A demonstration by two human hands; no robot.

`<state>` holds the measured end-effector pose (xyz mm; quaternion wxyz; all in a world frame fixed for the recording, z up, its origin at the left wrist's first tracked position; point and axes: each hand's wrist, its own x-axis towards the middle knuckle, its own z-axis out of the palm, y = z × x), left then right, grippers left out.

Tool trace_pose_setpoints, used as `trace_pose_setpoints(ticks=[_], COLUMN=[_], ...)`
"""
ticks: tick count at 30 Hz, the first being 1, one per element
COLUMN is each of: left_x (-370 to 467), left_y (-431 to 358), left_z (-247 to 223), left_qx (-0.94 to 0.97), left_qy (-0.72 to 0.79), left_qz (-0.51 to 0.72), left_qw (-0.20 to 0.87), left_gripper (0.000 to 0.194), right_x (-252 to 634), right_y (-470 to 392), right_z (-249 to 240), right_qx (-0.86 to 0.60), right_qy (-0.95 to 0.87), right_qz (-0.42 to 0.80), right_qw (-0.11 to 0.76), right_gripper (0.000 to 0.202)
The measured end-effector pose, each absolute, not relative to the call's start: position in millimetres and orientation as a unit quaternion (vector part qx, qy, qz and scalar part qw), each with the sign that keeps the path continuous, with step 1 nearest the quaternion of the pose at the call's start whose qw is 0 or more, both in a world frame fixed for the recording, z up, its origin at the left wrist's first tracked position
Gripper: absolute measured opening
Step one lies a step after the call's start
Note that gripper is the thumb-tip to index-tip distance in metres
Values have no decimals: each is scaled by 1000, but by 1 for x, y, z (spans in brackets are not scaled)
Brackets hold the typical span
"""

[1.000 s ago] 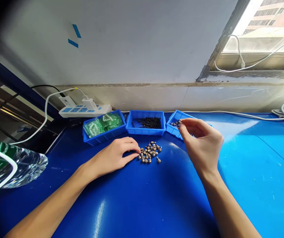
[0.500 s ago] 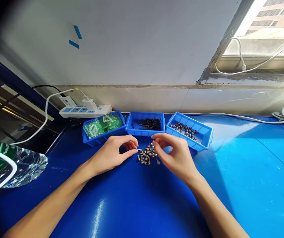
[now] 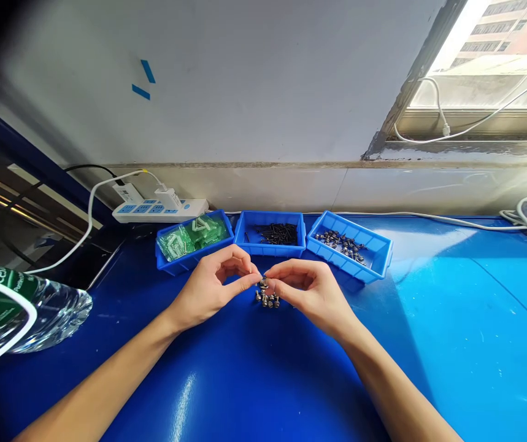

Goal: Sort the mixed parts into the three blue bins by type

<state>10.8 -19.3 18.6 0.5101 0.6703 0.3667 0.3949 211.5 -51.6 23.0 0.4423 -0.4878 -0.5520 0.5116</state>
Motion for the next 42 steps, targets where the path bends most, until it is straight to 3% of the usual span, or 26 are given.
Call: trace_pose_setpoints(ticks=[5,10,14,17,21,31,34,37,42], left_x=[9,-1,-7,-8,-7,-4,-3,-2,-2], left_y=[-20,-12,-9,-9,-10,-9,-9,-9,-11], left_z=[18,11,5,6,8,3,0,-4,-4], left_qx=[736,868,903,902,912,929,936,942,932], left_qy=[376,326,305,317,282,256,230,216,247], left_qz=[347,251,205,204,212,223,236,236,241], left_qw=[444,278,223,212,209,150,124,95,114], left_gripper=[17,12,14,11,23,13,24,22,18], right_x=[215,227,243,250,246,237,237,237,236], right_y=[-50,-50,-50,-48,-48,-49,-49,-49,-48], right_z=[17,27,37,38,34,29,29,29,27], right_qx=[-486,-543,-634,-647,-615,-567,-566,-561,-559], right_qy=[-577,-593,-543,-558,-605,-650,-651,-654,-658], right_qz=[485,227,29,-34,-16,22,29,37,38], right_qw=[441,550,550,518,506,506,505,506,503], right_gripper=[31,10,6,14,13,11,12,12,11])
